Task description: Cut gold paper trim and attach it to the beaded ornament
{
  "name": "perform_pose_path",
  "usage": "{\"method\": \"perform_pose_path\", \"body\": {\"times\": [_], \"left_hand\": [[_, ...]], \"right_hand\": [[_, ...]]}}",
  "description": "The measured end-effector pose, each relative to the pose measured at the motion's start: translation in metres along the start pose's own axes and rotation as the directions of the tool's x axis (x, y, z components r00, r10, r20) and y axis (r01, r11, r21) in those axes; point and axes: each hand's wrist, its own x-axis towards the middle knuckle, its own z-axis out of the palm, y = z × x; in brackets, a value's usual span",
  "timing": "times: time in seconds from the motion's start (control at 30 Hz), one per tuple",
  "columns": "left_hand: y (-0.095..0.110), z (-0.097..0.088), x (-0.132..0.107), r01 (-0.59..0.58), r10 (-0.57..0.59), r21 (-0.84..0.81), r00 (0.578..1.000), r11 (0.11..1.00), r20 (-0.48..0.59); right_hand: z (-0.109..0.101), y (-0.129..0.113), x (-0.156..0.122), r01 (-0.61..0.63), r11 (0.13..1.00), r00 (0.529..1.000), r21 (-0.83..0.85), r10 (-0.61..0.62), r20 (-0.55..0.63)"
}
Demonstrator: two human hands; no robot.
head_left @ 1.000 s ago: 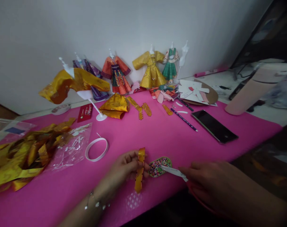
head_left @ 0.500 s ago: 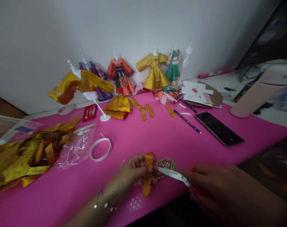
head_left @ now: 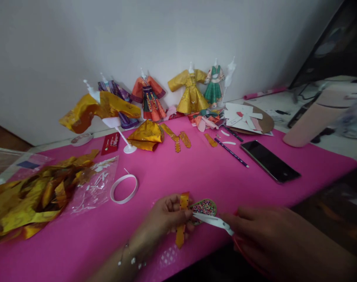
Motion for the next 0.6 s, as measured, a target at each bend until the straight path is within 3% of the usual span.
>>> {"method": "perform_pose_path", "body": {"times": [0.2,0.33,0.6], "left_hand": [[-0.005,-0.004,0.005,-0.030,0.030,0.016,0.999,0.999,0.016],[0.000,0.000,0.000,-0.007,0.009,0.045,0.999,0.999,-0.041],[0.009,0.005,-0.006,0.010,0.000,0.092,0.994,0.996,-0.106]], "right_hand": [[-0.004,-0.008,0.003,-0.035,0.999,0.998,-0.034,0.036,0.042],[-0.010,-0.012,0.007,-0.083,0.996,0.990,-0.028,0.086,0.109],[-0.019,-0.012,0.006,-0.091,0.995,0.989,-0.045,0.096,0.114]]}}
